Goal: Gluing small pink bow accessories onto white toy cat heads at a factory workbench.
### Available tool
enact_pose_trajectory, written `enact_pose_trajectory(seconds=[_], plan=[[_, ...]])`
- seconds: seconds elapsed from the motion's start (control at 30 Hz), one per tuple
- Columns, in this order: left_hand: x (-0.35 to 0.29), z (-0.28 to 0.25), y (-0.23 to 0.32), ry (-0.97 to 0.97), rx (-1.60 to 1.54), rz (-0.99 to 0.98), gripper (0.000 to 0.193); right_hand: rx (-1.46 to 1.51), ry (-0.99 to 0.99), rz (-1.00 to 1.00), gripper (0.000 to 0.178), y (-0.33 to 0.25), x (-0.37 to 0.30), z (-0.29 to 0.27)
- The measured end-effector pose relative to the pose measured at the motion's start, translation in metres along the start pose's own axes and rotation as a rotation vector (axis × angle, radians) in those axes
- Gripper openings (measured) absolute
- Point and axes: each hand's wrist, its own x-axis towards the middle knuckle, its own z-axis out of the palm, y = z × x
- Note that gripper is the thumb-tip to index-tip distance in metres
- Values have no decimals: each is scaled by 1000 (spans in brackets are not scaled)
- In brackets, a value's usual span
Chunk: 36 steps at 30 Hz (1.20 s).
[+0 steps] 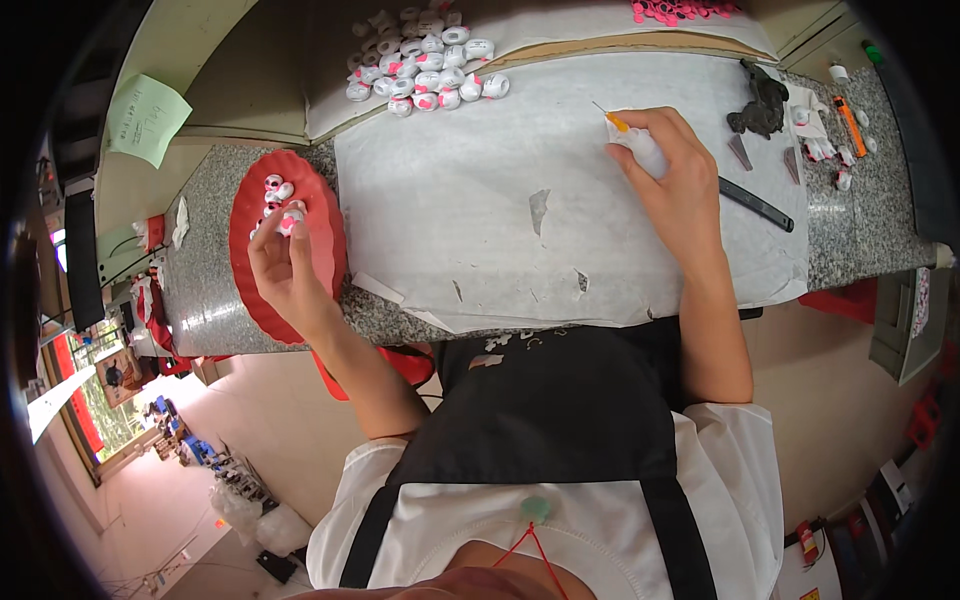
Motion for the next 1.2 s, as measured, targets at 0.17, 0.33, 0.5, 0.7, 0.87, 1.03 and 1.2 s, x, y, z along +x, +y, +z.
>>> enact_pose_trajectory(seconds=[0.17,0.33,0.5,0.7,0.87,1.03,1.2], plan=[[17,45,-8,-277,523,435,25,51,-7,-56,28,2,1,3],[20,144,-14,-457,734,833,22,388,50,18,35,9,-7,5],[17,151,-15,-544,795,817,17,604,29,-10,28,13,-8,2],[-14,99,14,-605,-338,-120,20,747,-2,93,27,-13,-6,-9],[-38,83,8,-466,-758,-448,29,1157,89,8,31,-24,-11,-7],[-49,84,5,-385,-809,-433,32,1085,184,-112,32,-41,-15,8],[-52,80,2,-411,-779,-391,32,699,152,-490,44,-50,-23,17]])
